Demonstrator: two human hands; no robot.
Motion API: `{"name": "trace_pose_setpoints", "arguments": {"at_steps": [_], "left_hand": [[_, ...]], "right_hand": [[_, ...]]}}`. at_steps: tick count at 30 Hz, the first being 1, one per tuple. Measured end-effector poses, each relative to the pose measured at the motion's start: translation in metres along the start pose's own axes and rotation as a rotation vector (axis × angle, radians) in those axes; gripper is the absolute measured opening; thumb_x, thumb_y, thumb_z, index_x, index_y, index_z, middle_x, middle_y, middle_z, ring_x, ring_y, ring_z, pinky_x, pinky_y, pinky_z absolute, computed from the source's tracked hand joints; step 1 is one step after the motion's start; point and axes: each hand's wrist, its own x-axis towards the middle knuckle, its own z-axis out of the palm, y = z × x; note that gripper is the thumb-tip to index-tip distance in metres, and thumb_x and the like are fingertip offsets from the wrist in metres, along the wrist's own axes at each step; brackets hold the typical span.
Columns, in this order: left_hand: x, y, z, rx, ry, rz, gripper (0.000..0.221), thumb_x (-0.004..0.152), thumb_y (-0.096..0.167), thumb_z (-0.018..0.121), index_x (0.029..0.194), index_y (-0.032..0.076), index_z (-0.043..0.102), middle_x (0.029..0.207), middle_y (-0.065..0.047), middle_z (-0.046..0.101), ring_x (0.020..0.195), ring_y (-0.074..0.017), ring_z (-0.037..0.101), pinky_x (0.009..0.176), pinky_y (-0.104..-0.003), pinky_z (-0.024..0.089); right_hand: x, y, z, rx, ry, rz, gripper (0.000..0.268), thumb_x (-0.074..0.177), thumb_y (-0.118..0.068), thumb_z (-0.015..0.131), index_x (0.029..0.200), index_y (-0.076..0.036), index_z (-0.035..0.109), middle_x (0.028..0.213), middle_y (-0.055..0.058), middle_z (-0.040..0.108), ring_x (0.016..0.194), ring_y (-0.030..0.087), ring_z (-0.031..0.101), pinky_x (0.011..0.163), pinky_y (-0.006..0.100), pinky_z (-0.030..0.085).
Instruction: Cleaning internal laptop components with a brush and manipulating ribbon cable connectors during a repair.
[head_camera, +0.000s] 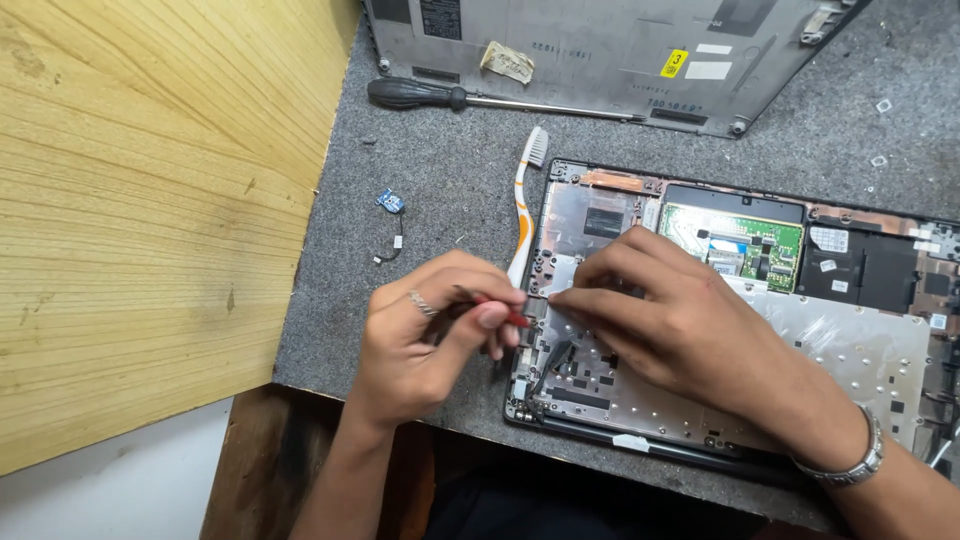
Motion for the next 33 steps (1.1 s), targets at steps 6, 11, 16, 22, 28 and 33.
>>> {"name": "trace_pose_setpoints", "arguments": {"at_steps": [6, 11, 16, 22, 28, 33], "left_hand": [[-0.046, -0.013, 0.015, -0.105, 0.192, -0.068, 0.004, 0.101, 0.001, 0.058, 0.100, -0.002, 0.061, 0.095, -0.022, 0.065, 0.065, -0.0228, 0.071, 0.058, -0.024, 0.063], [-0.045, -0.008, 0.016, -0.029, 0.147, -0.018, 0.007, 0.102, 0.005, 0.058, 0.101, -0.002, 0.060, 0.094, -0.021, 0.065, 0.067, -0.0226, 0.071, 0.058, -0.024, 0.064], [-0.040, -0.005, 0.015, 0.136, 0.054, 0.045, 0.008, 0.102, 0.006, 0.057, 0.102, -0.001, 0.060, 0.094, -0.019, 0.067, 0.070, -0.0207, 0.070, 0.063, -0.024, 0.063], [-0.040, -0.006, 0.016, 0.139, 0.045, 0.060, 0.006, 0.102, 0.005, 0.059, 0.103, -0.001, 0.060, 0.095, -0.020, 0.067, 0.070, -0.0201, 0.068, 0.064, -0.023, 0.063], [-0.038, -0.002, 0.025, 0.303, 0.050, 0.157, 0.006, 0.096, -0.001, 0.067, 0.099, -0.002, 0.061, 0.093, -0.016, 0.066, 0.077, -0.0244, 0.066, 0.072, -0.029, 0.057], [-0.035, 0.010, 0.032, 0.361, -0.085, 0.212, 0.009, 0.099, -0.005, 0.065, 0.107, 0.000, 0.064, 0.097, -0.014, 0.061, 0.080, -0.0251, 0.063, 0.075, -0.032, 0.053]], "right_hand": [[-0.008, -0.003, -0.004, 0.141, -0.213, -0.057, 0.024, 0.091, -0.016, 0.068, 0.113, -0.013, 0.075, 0.111, 0.009, 0.061, 0.100, 0.029, 0.053, 0.079, 0.043, 0.046], [-0.009, -0.005, -0.005, 0.136, -0.306, -0.109, 0.011, 0.093, -0.020, 0.064, 0.101, -0.013, 0.068, 0.103, 0.004, 0.060, 0.093, 0.027, 0.051, 0.081, 0.046, 0.038], [-0.008, -0.005, -0.007, 0.149, -0.325, -0.112, 0.007, 0.091, -0.019, 0.063, 0.097, -0.014, 0.064, 0.102, 0.004, 0.059, 0.091, 0.028, 0.050, 0.081, 0.046, 0.036], [-0.010, -0.004, -0.003, 0.119, -0.337, -0.110, 0.012, 0.090, -0.021, 0.066, 0.101, -0.015, 0.068, 0.104, 0.005, 0.060, 0.094, 0.027, 0.051, 0.082, 0.047, 0.037], [-0.008, -0.006, -0.002, 0.124, -0.285, -0.125, 0.015, 0.094, -0.019, 0.062, 0.106, -0.013, 0.069, 0.100, 0.004, 0.060, 0.090, 0.026, 0.052, 0.081, 0.045, 0.038], [-0.007, -0.010, 0.004, 0.116, -0.183, -0.072, 0.017, 0.102, -0.016, 0.054, 0.106, -0.005, 0.066, 0.097, 0.008, 0.061, 0.085, 0.028, 0.053, 0.070, 0.041, 0.041]]}}
